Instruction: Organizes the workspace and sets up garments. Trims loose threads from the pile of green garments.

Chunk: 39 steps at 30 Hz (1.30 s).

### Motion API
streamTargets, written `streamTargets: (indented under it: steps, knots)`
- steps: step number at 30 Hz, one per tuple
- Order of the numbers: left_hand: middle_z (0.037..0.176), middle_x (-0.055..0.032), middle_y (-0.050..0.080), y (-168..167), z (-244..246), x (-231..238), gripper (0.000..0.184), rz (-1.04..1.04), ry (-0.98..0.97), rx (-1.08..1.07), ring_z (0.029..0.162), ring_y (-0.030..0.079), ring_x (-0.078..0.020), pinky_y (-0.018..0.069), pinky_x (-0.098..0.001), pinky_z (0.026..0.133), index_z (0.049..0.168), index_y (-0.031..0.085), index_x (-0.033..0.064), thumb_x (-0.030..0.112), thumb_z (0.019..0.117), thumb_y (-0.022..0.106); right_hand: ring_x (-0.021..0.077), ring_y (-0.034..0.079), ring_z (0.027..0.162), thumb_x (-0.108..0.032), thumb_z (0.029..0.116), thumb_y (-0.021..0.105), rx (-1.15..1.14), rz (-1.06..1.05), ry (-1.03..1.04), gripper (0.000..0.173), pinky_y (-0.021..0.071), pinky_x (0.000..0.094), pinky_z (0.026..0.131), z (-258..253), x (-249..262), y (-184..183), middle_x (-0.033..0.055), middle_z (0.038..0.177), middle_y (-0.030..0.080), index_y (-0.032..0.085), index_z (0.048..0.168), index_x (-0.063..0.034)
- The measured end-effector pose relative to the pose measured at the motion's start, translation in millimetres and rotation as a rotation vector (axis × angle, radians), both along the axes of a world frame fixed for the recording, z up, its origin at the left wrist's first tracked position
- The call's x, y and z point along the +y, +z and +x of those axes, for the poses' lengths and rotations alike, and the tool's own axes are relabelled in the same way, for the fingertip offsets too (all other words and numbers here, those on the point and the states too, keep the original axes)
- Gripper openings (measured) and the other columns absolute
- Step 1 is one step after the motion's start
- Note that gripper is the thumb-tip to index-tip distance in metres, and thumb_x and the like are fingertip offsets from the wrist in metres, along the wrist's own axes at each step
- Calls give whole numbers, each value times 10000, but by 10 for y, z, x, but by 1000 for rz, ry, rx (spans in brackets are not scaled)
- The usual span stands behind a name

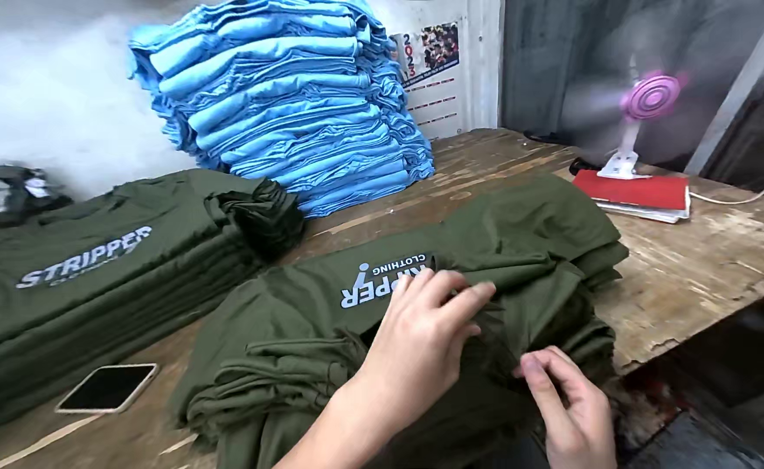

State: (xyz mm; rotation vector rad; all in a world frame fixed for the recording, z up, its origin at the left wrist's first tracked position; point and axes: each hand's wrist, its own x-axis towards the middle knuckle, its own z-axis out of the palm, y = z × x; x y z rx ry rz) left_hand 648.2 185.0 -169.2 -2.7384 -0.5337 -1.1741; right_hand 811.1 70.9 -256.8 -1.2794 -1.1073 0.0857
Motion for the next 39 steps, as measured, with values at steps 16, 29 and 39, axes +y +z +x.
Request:
streamTargets:
  steps: [16,29,39]
  knots:
    - [1020,21,694,19,-269,-252,208,-3,-345,203,963,612,-167,438,-403,888,1115,745,247,195,1032,561,67,615,1064,-297,930,751,-197,130,67,97,515,231,945,206,-94,-154,-34,1006,669,767,886,-212]
    - [1086,-45,705,-105,-21,-381,224,414,-77,114,939,623,-217,441,-425,857,1148,709,130,79,1032,524,59,619,1022,-208,889,796,-126,131,-34,53,520,193,905,-46,-133,-57,8,1004,677,801,884,-155]
    - [913,68,655,-233,11,-251,191,-248,130,-227,743,630,-14,580,-221,637,1057,759,194,240,887,684,133,672,833,-344,835,723,-479,56,-267,260,575,276,695,-78,125,140,59,912,696,716,906,-94]
